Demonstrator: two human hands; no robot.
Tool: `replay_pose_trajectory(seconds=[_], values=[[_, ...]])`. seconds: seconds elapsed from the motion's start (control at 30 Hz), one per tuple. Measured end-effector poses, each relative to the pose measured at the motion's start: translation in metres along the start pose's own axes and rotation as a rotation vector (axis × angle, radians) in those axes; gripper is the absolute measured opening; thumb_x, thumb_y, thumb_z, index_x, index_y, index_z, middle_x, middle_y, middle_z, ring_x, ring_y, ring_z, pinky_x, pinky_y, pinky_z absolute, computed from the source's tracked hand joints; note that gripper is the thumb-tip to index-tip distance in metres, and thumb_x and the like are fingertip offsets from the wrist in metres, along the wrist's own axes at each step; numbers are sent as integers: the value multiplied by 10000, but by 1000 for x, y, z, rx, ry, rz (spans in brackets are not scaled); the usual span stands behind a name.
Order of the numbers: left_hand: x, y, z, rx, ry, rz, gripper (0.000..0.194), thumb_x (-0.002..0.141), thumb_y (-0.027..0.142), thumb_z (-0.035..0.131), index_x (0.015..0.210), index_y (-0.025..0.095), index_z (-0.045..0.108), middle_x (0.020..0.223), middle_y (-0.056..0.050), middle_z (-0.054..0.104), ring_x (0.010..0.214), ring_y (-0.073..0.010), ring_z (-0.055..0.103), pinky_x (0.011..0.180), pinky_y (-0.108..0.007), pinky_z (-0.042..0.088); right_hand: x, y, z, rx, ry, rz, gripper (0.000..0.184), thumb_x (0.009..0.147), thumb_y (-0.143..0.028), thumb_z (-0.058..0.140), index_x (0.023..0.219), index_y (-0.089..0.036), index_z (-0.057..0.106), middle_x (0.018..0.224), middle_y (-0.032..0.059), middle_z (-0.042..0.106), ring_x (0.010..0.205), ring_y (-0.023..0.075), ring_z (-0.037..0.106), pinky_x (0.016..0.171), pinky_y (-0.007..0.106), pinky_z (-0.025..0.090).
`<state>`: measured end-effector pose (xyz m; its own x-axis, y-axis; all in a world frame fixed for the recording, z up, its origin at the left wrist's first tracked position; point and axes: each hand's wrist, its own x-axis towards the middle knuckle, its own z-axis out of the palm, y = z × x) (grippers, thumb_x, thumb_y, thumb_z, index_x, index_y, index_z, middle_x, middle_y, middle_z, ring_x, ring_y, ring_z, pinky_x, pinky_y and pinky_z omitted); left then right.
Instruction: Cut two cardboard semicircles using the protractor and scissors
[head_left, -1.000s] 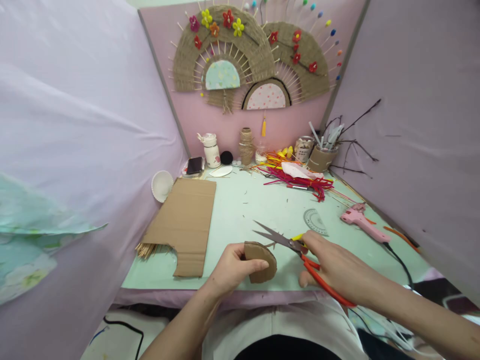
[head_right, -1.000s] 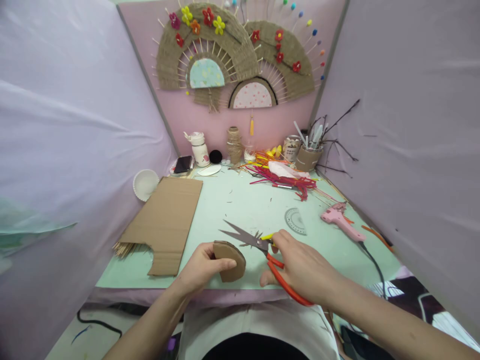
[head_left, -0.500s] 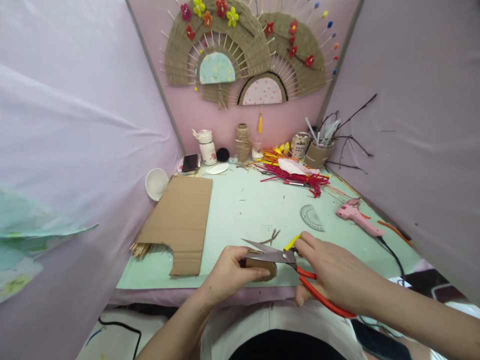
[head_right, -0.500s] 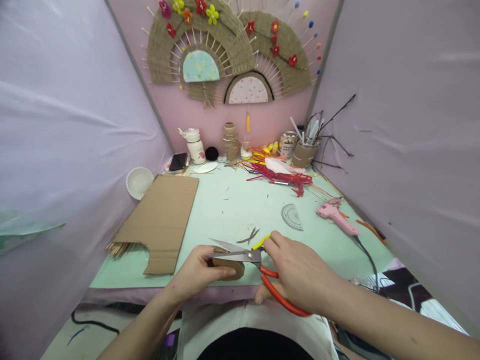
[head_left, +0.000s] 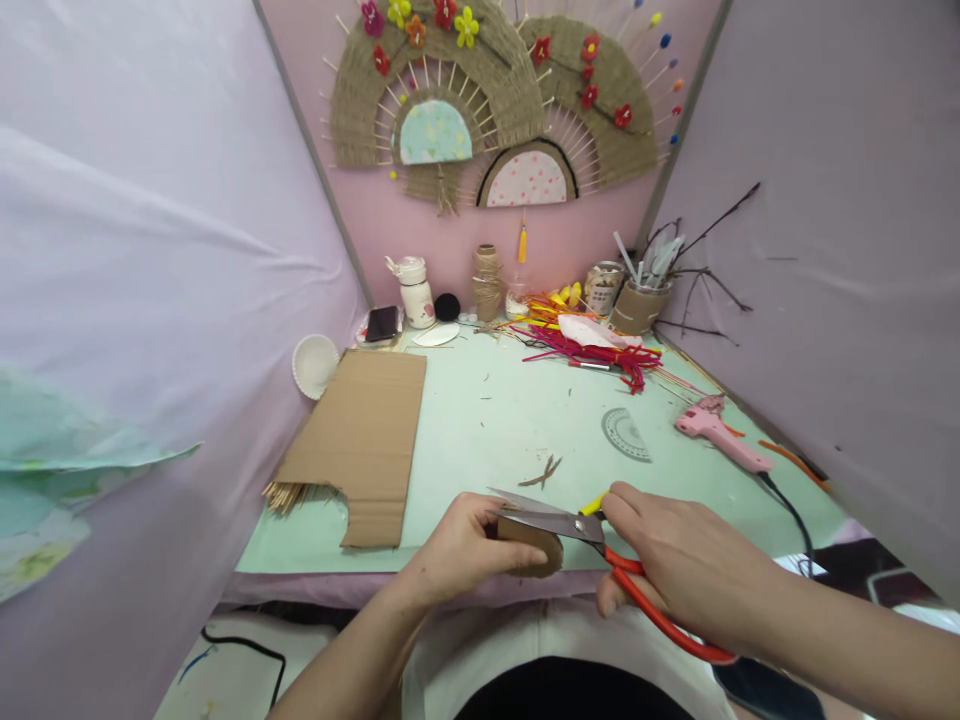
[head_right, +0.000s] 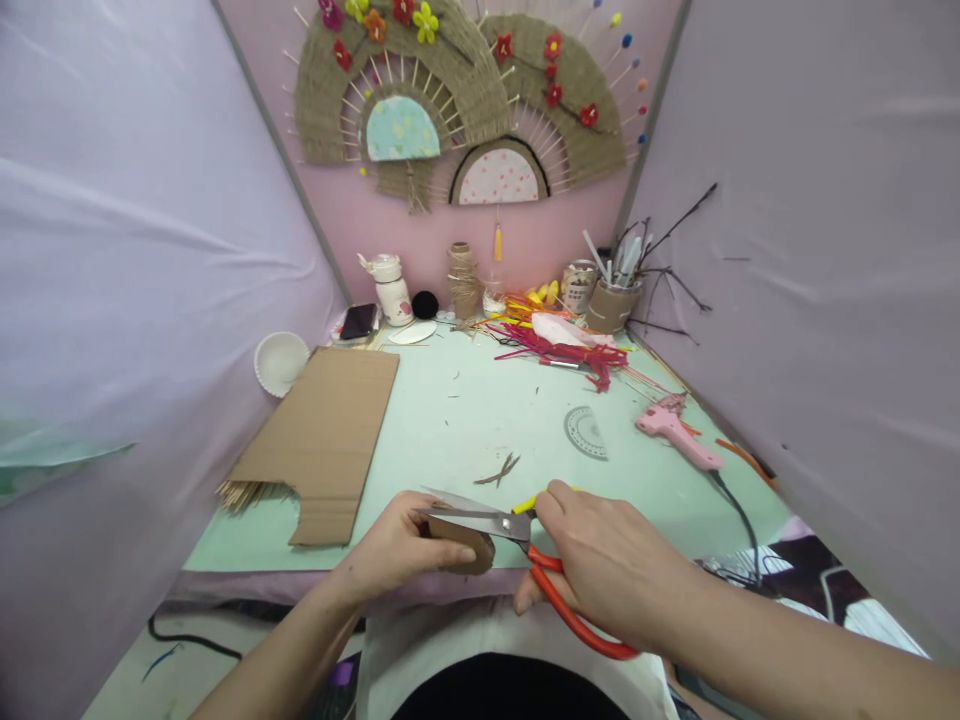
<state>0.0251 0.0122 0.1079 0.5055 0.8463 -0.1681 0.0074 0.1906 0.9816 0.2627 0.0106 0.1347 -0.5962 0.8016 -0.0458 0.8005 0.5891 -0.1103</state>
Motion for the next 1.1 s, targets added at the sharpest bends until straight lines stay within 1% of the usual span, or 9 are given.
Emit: replay_pose_trajectory(seconds=[0.13,0.27,0.4,0.57,0.67,0.77,0.87,0.97,1.1], values=[[-1,1,0,17,-16,-24,238,679,209,740,905,131,746,733,-21,666,666,-127,562,663,-242,458,-1,1,0,-38,16,-15,380,782,-552,682,779,-200,541,751,18,609,619,237,644,501,312,382],[0,-1,-1,49,-16,-32,182,664,197,737,833,129,749,678,-4,653,636,-112,550,634,-219,438,-2,3,-1,-55,-2,-20,383,800,-570,653,787,-199,558,750,24,620,597,236,644,493,311,372],[2,-4,-3,58,-5,-61,199,659,208,742,841,128,755,716,-21,686,658,-125,573,644,-229,443,-2,3,0,-48,-37,1,327,825,-510,642,756,-202,557,738,30,629,574,228,639,486,299,353],[2,-6,-6,48,8,-94,181,649,242,771,785,122,763,741,-59,723,660,-149,607,653,-257,468,3,4,-4,40,-104,72,269,874,-417,559,703,-211,540,751,46,644,566,204,625,492,280,330],[6,-7,-8,-32,56,-65,207,651,258,784,814,131,765,763,-61,731,657,-146,614,622,-245,470,15,10,-8,94,-116,155,318,889,-453,522,687,-208,529,776,59,653,615,197,622,516,268,332],[15,-10,-11,-180,234,-2,214,625,253,813,787,125,757,763,-61,730,670,-142,621,605,-226,469,36,20,-8,79,-55,244,411,889,-559,488,685,-205,535,732,72,652,650,215,621,520,270,305],[29,-16,-17,-486,429,56,277,554,226,864,783,131,740,788,-49,735,720,-143,646,653,-220,497,70,30,-4,66,2,316,477,900,-615,436,732,-191,578,732,104,665,686,237,637,529,277,296],[42,-20,-23,-713,500,93,296,572,233,866,814,146,720,803,-35,735,727,-140,660,657,-226,520,113,37,3,85,46,353,456,888,-590,484,817,-161,621,841,149,687,763,260,654,559,284,327],[52,-22,-28,-927,590,95,210,701,165,780,892,152,694,865,-39,739,773,-144,683,665,-229,545,164,40,15,123,96,363,336,902,-427,534,965,-113,636,1002,194,678,872,261,656,637,281,382]])
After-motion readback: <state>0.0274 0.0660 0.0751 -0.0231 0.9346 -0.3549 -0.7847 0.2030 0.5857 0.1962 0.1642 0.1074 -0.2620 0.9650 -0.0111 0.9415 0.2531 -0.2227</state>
